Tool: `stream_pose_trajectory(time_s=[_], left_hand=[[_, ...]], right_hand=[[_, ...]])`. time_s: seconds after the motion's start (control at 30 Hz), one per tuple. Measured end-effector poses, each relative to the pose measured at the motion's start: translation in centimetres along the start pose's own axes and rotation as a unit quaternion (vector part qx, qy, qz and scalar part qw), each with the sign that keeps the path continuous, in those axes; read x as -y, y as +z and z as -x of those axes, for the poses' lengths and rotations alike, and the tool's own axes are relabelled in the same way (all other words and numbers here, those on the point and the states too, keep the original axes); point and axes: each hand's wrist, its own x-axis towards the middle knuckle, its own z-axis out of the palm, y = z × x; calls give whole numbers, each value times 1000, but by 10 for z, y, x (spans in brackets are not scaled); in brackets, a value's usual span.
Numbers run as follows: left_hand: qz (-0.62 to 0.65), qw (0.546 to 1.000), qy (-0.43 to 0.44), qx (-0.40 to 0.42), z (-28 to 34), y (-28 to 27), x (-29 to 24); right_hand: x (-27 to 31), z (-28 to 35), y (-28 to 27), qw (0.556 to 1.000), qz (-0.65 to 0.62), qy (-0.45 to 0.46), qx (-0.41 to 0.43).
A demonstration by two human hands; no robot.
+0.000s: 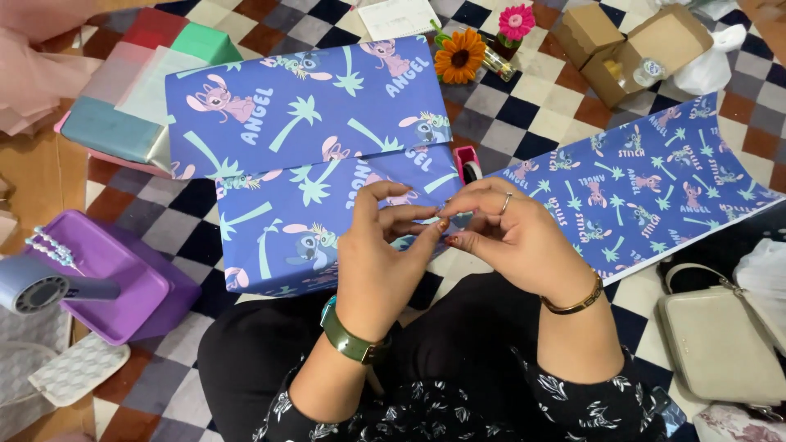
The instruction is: The person is wrapping a gift box with blue patterned paper, folding the edges neatly and securing them with tape.
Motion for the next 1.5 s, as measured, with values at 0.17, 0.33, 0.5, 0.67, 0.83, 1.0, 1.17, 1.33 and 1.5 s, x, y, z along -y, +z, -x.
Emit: stream_pose_trajectory(time_s=[0.17,0.33,0.5,0.67,0.83,1.0,1.17,1.33,1.5], left_hand=[[-13,1000,-20,5,-14,1,-3],[-94,993,53,-38,-28,7,5],[-51,997,38,-48,-38,13,7],[-55,997,37,-36,-52,11,18],[-3,1000,6,1,-50,10,12],[-3,999,-32,36,-47,9,4],[-12,998,-60,20,-44,11,9],[-18,999,-43,18,-43,14,23],[-129,988,89,0,-45,22,54]], right_hand=[[5,-11,0,999,29,1,-18],[-5,-28,-1,999,35,14,-23],[-33,-41,-15,992,-87,95,-11],[-43,-47,-21,991,-79,109,19],[-35,-50,-32,990,-95,97,-27],[-41,-45,-34,992,-90,40,82],[-40,-40,-28,992,-92,52,72],[-28,-40,-25,986,-57,143,70],[-22,-41,-15,972,25,235,13]])
